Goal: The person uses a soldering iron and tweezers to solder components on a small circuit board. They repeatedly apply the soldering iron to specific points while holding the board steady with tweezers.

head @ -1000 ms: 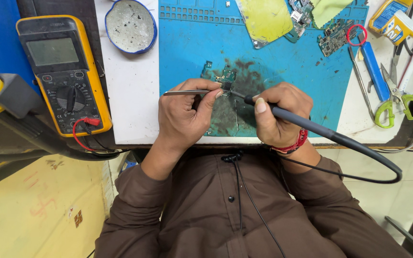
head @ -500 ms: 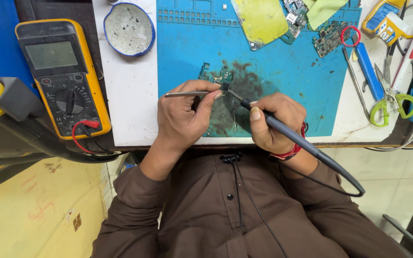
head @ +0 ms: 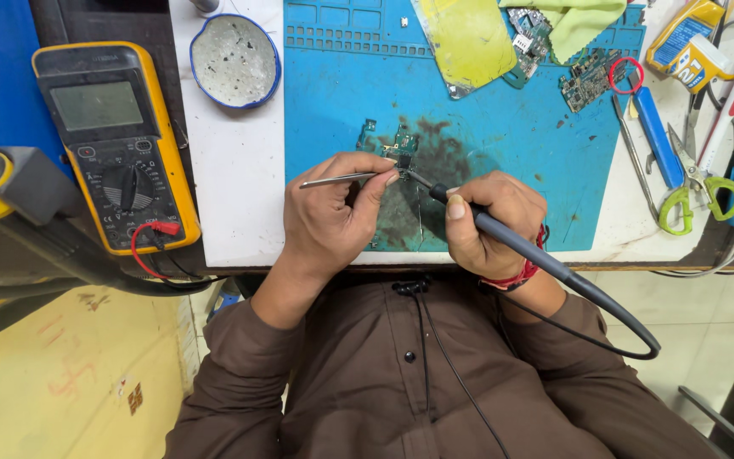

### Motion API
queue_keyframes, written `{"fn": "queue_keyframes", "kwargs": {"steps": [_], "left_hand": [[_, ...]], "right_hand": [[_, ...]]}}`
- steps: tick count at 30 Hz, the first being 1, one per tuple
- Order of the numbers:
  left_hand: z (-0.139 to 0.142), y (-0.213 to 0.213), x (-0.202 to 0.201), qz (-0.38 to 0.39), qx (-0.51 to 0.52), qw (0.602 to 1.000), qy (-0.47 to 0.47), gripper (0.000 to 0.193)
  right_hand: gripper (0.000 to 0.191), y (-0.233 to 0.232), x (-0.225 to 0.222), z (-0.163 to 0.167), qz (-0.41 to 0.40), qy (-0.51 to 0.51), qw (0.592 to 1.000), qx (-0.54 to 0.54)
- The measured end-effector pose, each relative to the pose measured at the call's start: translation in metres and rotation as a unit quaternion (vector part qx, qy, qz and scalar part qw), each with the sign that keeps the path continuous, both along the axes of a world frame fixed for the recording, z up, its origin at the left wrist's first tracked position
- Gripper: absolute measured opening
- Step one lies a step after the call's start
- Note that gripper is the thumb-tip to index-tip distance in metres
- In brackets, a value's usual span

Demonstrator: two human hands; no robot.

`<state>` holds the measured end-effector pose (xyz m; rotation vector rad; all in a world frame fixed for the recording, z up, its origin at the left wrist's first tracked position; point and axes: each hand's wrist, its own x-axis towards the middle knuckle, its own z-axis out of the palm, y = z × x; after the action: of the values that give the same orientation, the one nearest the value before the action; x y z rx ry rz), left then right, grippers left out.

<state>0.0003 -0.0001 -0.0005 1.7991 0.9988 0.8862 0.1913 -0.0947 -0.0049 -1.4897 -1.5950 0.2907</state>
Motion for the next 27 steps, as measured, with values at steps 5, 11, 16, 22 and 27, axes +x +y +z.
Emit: {"fn": "queue_keyframes", "kwargs": {"steps": [5,11,16,22,27], "left_hand": [[-0.0003,-0.0010,-0.0011,-0.001,-0.002,1.000,0.004,0.010],[-0.0001,-0.0009,-0.0005,0.000,0.002,1.000,0.000,0.010],[-0.0001,-0.0007,-0.0004,0.000,0.005,1.000,-0.003,0.011],[-0.0004,-0.0014,-0.0009,-0.002,0.003,1.000,0.002,0.010],[0.0003,-0.0013,-0.0004,-0.001,-0.004,1.000,0.000,0.010]], "right_hand": [[0.009,0.0012,0.0006,-0.0009,0.006,0.002,1.000,0.006],[0.009,0.0012,0.0000,-0.0003,0.007,0.004,1.000,0.004],[0.010,0.0003,-0.0005,0.0007,0.005,0.007,1.000,-0.004],[0.009,0.0011,0.0000,-0.0004,0.008,0.000,1.000,0.006],[0.009,0.0010,0.0003,-0.0006,0.007,0.000,1.000,0.004]]}}
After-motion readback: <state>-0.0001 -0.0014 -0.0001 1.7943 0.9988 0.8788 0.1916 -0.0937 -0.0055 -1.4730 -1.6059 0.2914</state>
